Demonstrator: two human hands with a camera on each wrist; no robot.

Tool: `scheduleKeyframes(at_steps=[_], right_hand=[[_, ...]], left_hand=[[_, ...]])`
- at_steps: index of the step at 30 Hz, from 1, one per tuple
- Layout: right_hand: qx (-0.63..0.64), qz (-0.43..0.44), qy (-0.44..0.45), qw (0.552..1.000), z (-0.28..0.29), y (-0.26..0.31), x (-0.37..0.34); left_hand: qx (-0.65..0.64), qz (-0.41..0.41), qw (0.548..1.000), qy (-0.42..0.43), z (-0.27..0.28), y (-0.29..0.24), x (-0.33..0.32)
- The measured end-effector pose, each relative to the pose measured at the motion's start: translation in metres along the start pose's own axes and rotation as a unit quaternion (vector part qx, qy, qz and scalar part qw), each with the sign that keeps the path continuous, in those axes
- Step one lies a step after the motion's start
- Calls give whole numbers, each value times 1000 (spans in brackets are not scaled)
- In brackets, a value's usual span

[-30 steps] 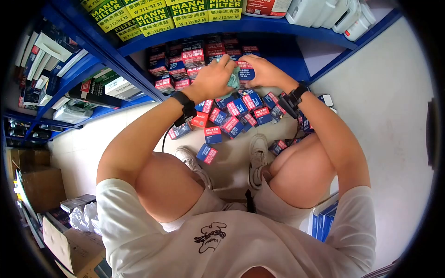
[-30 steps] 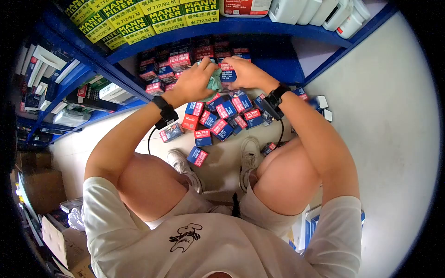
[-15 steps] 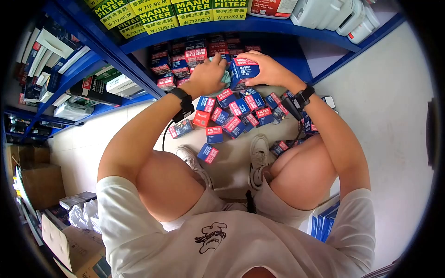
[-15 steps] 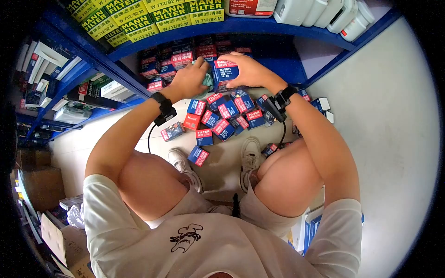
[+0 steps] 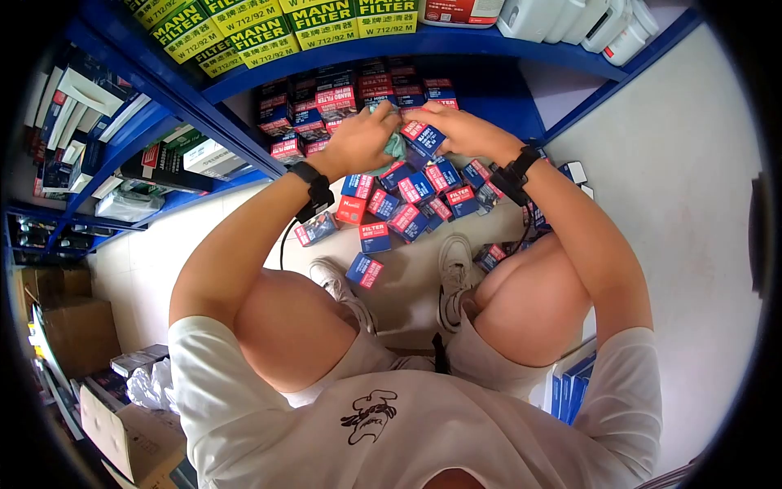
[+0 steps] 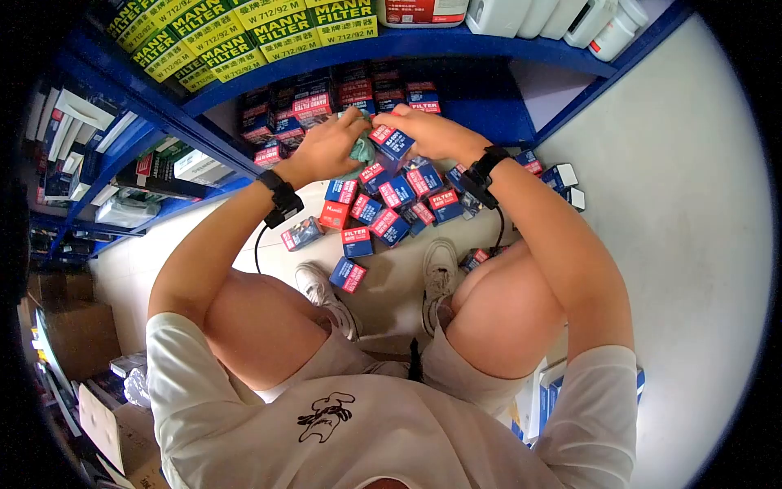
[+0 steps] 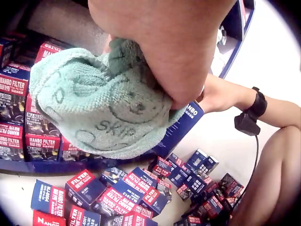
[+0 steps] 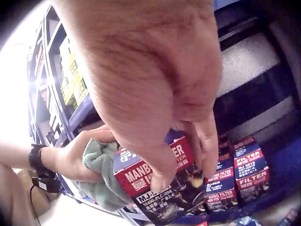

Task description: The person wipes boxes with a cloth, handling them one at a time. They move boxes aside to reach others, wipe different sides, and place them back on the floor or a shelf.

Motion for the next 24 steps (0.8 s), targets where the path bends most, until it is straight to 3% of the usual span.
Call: scheduleKeyframes(at_steps=[13,15,18,21,24], right_hand=[[-9,-34,-45,998,-11,-2,1],[-18,-34,-52,998,-13,-2,1],[-41,-15,-64,997,-19,-2,2],[-15,-13,-134,991,-16,-6,6],[-34,41,-153,987,-12,-5,8]], left_hand=[[24,16,999,-24,-2,0,3],[25,-24,998,-61,4,-5,3],[9,-28,998,-49,3,-10,4],[-7,-38,999,-23,-1,-20,2],[-8,-31,999,-24,-2,-23,4]])
Point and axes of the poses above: each hand's wrist, its own x-axis towards the middle knuckle, its own z-axis out of the back of the hand, y = z × x, the point moved 6 cm from there along x, towards the middle knuckle, and after that the axes turned 8 degrees about -y, right-handed, at the moved point
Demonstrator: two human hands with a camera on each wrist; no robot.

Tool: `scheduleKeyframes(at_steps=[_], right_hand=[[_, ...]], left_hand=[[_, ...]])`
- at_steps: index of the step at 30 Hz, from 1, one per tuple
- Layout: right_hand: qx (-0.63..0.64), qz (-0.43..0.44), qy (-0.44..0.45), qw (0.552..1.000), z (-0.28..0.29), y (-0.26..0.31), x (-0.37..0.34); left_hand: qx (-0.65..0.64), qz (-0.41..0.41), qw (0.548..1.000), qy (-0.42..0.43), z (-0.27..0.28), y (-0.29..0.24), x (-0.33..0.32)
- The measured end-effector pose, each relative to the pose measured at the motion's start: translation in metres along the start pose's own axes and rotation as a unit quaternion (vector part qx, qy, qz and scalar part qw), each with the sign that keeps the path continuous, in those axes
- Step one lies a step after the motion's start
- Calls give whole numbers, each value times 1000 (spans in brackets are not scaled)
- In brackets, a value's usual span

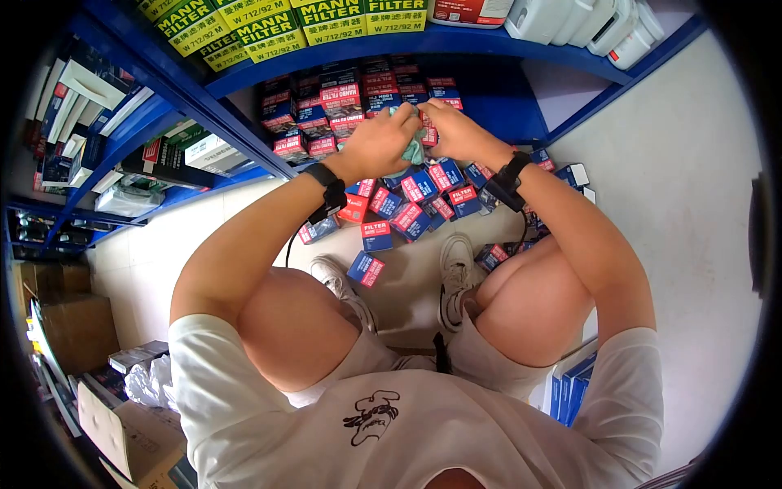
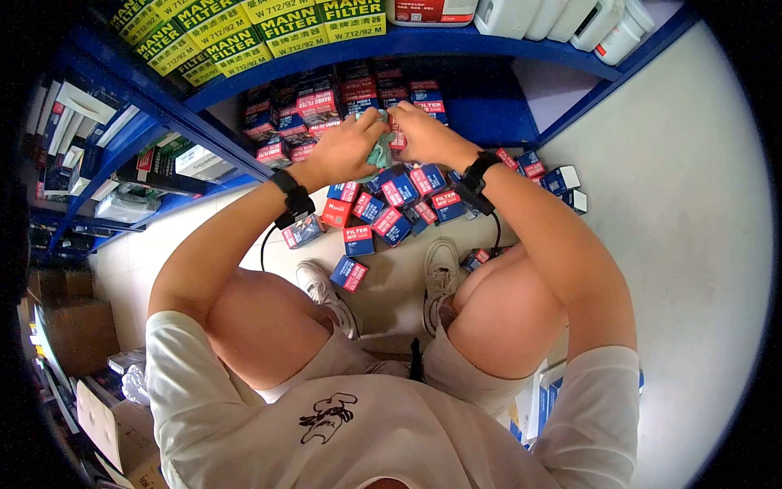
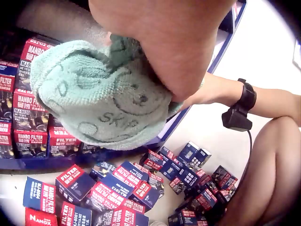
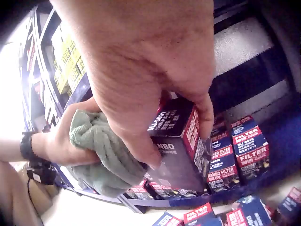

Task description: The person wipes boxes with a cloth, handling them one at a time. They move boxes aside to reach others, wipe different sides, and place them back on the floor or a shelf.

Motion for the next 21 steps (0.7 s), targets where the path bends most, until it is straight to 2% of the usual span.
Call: scheduleKeyframes(at_steps=[2,4,6,8,12,14,17,19,21], right_hand=[[24,-17,-4,1000,9,5,1],[26,-18,14,999,14,8,1],[29,-19,32,999,15,8,1],[37,13,13,999,17,10,0],[63,31,-5,997,25,22,2],[62,-1,43,997,29,29,6],[89,-20,33,995,40,29,9],[81,-13,15,997,45,31,12],[-60,-4,-26,998,53,35,12]], left_hand=[[-4,16,1000,4,0,2,0],[-4,-20,999,-34,1,1,0],[-1,-13,999,-35,-2,4,-1],[1,-8,999,-35,-4,8,-1],[14,54,998,-17,-12,28,-7],[21,71,997,-3,-16,37,-10],[28,94,995,16,-10,42,-11],[29,107,994,18,-10,49,-12],[28,119,992,19,-8,52,-12]])
Point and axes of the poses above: each hand's wrist, its own x-axis towards the middle knuckle, its own z-axis out of the back of the hand, y = z × x, the point moved 6 cm from there along x, towards the middle knuckle, and after that the axes turned 8 degrees about -y, right-handed, at the moved point
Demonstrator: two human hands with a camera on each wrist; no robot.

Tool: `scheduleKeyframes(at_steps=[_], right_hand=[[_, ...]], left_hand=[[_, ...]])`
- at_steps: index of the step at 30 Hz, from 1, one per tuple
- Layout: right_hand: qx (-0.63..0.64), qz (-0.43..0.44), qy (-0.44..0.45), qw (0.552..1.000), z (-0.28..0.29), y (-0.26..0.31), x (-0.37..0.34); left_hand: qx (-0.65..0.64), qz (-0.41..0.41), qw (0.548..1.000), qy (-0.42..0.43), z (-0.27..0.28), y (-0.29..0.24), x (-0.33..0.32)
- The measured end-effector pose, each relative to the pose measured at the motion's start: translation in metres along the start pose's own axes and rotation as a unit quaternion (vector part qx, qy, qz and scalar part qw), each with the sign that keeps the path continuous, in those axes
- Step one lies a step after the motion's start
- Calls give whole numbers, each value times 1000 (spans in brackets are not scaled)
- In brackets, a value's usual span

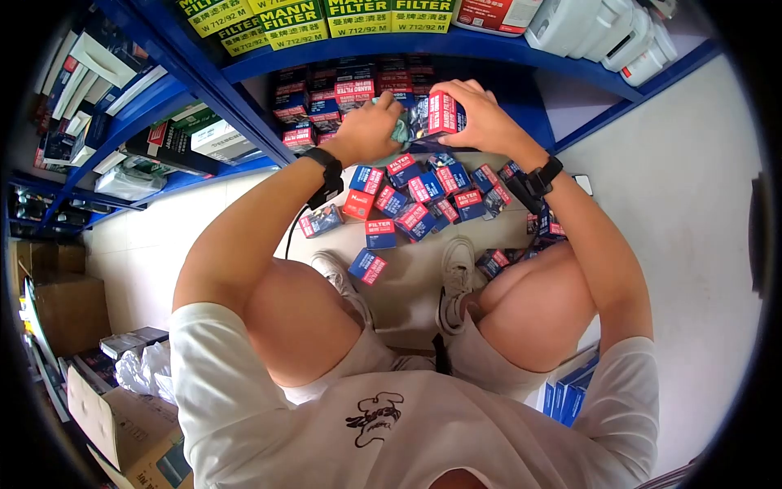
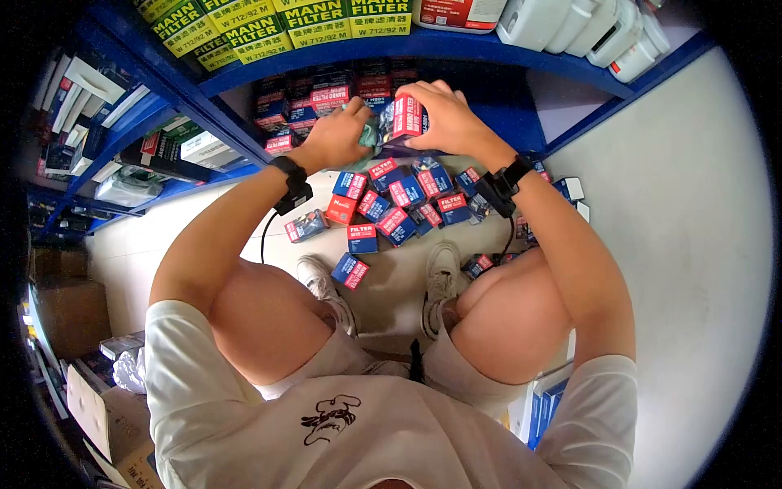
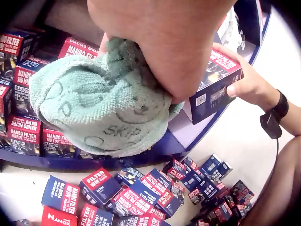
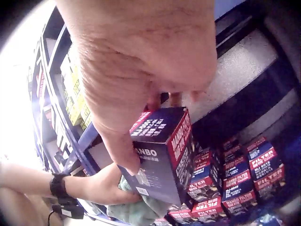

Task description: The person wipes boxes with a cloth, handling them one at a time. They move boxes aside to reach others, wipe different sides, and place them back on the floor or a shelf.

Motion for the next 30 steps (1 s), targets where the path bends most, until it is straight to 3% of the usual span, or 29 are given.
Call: scheduleKeyframes(at_steps=[5,7,10,11,16,18,24,30], right_hand=[[47,-10,11,999,-11,-16,-4],[57,-63,18,996,-17,-23,-7],[29,-2,44,999,-25,-14,-10],[17,-38,79,996,-31,-16,-12],[-2,-52,73,996,-38,-18,-13],[1,-10,38,999,-37,-21,-11],[11,18,49,999,-39,-19,-11],[18,29,-19,999,-18,-2,-2]], left_hand=[[-39,-8,999,-3,2,5,0],[-66,-21,998,-13,4,5,0],[-88,-34,995,-15,8,-1,1],[-101,-58,993,-30,12,-5,2],[-91,-90,991,-33,24,-38,2],[-71,-68,995,-27,23,-40,6],[-36,-55,997,-39,16,-38,8],[25,32,998,-56,17,-5,16]])
Point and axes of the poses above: each hand's wrist, its own x-axis towards the middle knuckle, its own z-axis out of the back of the hand, y = z × x, the point moved 6 cm from there along x, towards the middle knuckle, and after that the axes turned 8 degrees about -y, right-handed, at the moved point
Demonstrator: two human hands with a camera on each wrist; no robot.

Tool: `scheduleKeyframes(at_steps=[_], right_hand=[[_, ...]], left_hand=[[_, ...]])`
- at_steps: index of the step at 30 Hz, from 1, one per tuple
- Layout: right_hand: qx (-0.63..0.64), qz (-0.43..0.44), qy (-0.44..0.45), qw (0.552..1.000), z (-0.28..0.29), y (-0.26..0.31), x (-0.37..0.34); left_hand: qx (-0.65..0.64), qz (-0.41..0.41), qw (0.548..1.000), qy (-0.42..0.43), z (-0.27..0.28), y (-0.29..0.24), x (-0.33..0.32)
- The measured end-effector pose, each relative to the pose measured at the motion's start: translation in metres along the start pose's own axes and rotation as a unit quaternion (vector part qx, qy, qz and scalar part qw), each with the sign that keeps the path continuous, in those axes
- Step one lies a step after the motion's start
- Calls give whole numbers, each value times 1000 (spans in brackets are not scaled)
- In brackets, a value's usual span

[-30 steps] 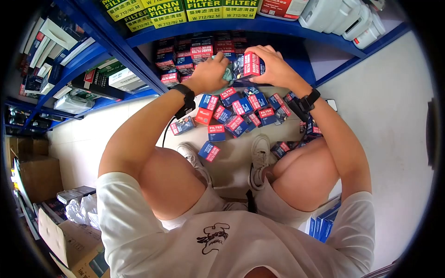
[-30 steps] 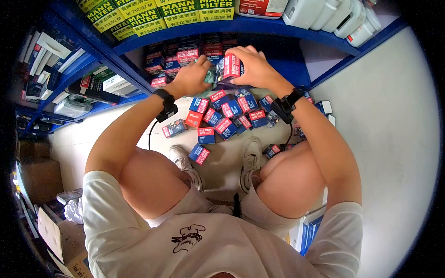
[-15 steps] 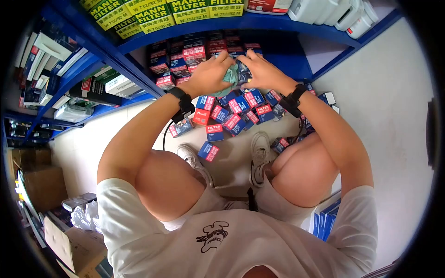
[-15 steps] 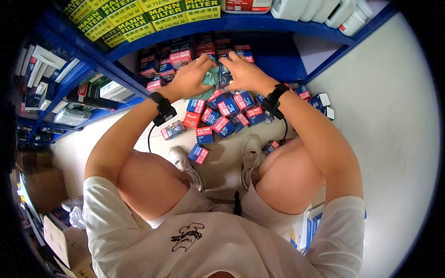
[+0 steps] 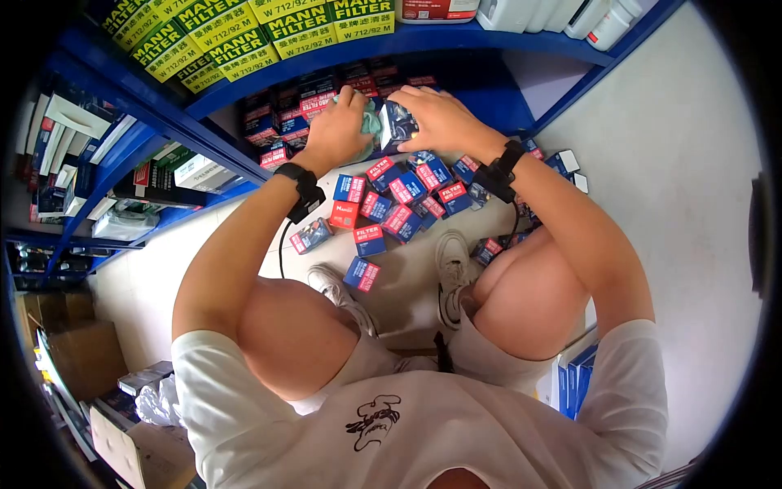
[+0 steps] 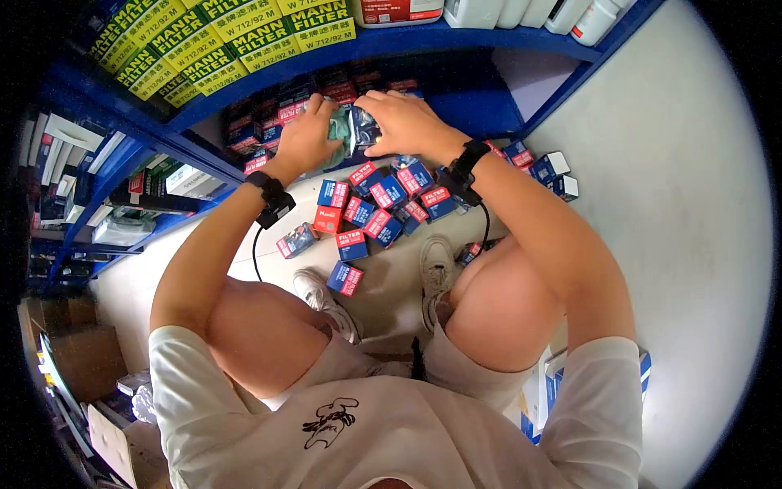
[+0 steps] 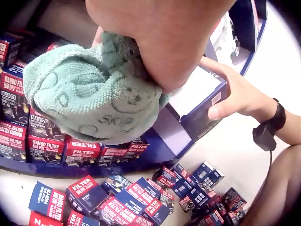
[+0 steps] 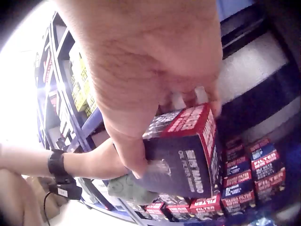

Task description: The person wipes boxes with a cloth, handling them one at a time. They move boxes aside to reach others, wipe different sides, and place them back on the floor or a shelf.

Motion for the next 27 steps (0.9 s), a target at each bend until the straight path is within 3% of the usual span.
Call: scheduleKeyframes(at_steps=[2,4,7,10,13,16,18,24,27], right_hand=[[-114,14,14,993,6,3,5],[-122,-12,53,991,3,-5,7],[-61,-70,42,995,-2,-22,2],[-28,-30,42,998,-8,-25,-4],[-12,-39,110,993,-17,-26,-13],[-11,-46,102,994,-19,-27,-13],[10,-34,88,995,-16,-25,-11],[83,-18,60,995,-1,2,-2],[89,-5,58,994,-6,6,-1]], left_hand=[[12,2,1000,3,-3,5,0],[14,-1,999,35,-7,6,-1],[-20,-23,999,43,-8,-1,-5],[-80,-80,994,9,-2,-17,-9],[-113,-82,990,35,5,-33,-11],[-115,-82,989,38,0,-35,-10],[-103,-89,991,-16,1,-32,-9],[-51,25,998,30,-4,-2,-8],[-55,3,998,22,-2,-3,-12]])
Point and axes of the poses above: each hand's wrist, its own x-axis towards the middle knuckle, its own z-axis out of the back of the hand, y = z × x, the point moved 6 cm from there along x, towards the middle knuckle, and after that the axes turned 8 degrees about -y, right-handed, at the moved point
